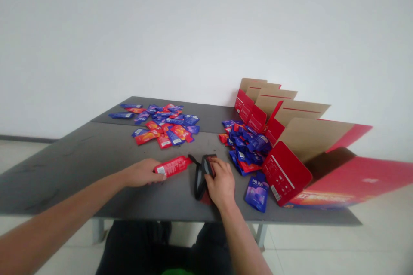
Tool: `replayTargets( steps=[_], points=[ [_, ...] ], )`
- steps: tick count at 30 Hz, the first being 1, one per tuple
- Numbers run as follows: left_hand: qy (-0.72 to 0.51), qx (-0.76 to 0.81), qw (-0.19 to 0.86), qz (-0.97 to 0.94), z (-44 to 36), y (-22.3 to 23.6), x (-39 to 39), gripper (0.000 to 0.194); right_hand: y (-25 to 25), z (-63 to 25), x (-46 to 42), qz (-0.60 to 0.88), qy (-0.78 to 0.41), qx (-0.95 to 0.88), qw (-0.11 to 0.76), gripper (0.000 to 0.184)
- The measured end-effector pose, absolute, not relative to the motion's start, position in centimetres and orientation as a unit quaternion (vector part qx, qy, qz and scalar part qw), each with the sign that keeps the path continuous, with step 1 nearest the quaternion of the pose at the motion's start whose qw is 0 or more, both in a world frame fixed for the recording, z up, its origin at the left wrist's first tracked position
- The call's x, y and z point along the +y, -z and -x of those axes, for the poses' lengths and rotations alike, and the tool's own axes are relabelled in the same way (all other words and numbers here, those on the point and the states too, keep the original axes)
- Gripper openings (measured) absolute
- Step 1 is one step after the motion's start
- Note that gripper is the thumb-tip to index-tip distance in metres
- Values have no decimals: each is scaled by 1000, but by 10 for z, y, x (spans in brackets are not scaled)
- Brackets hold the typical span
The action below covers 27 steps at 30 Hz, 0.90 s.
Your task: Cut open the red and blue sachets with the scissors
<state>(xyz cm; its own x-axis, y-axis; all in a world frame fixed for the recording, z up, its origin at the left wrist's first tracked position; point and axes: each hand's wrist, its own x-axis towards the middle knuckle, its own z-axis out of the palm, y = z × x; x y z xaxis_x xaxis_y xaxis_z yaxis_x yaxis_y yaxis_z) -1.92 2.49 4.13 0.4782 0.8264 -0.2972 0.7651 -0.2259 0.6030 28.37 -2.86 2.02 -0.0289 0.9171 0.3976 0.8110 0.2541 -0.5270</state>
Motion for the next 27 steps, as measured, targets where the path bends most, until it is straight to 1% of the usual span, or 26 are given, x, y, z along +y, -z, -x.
replayTargets(
  steps=[2, 3, 5, 7, 9, 12, 14, 17, 18, 20, 23, 25, 27],
  points=[
    [-14, 482, 436, -759, 19, -43, 22, 32, -27, -266, -38, 530, -78, -757, 376, 31],
    [-6, 466, 464, -753, 19, -43, 21, 30, -30, -254, -43, 496, -75, -779, 376, 30],
    [7, 446, 493, -747, 20, -39, 21, 30, -34, -228, -48, 450, -66, -820, 347, 28],
    [3, 438, 502, -746, 20, -34, 21, 32, -34, -206, -45, 442, -56, -844, 299, 24],
    [-43, 462, 504, -728, 19, -30, 21, 33, -31, -194, -35, 461, -50, -849, 254, 23],
    [-114, 517, 500, -685, 16, -27, 18, 36, -25, -200, -16, 506, -56, -838, 195, 20],
    [-125, 528, 491, -681, 16, -26, 14, 38, -24, -216, -5, 547, -55, -819, 161, 16],
    [-151, 531, 464, -693, 16, -23, 7, 36, -31, -243, 7, 630, -41, -766, 126, 17],
    [-161, 537, 448, -696, 17, -22, 4, 34, -36, -249, 9, 650, -35, -748, 128, 18],
    [-178, 543, 414, -709, 18, -19, 1, 30, -48, -250, 7, 655, -22, -737, 165, 21],
    [-188, 539, 378, -729, 20, -16, -1, 22, -60, -227, -3, 557, -21, -794, 244, 25],
    [-203, 535, 351, -741, 20, -14, 0, 18, -59, -204, -10, 469, -37, -846, 251, 22],
    [-231, 529, 329, -748, 19, -13, -1, 16, -51, -188, -15, 428, -51, -870, 239, 22]
  ],
)
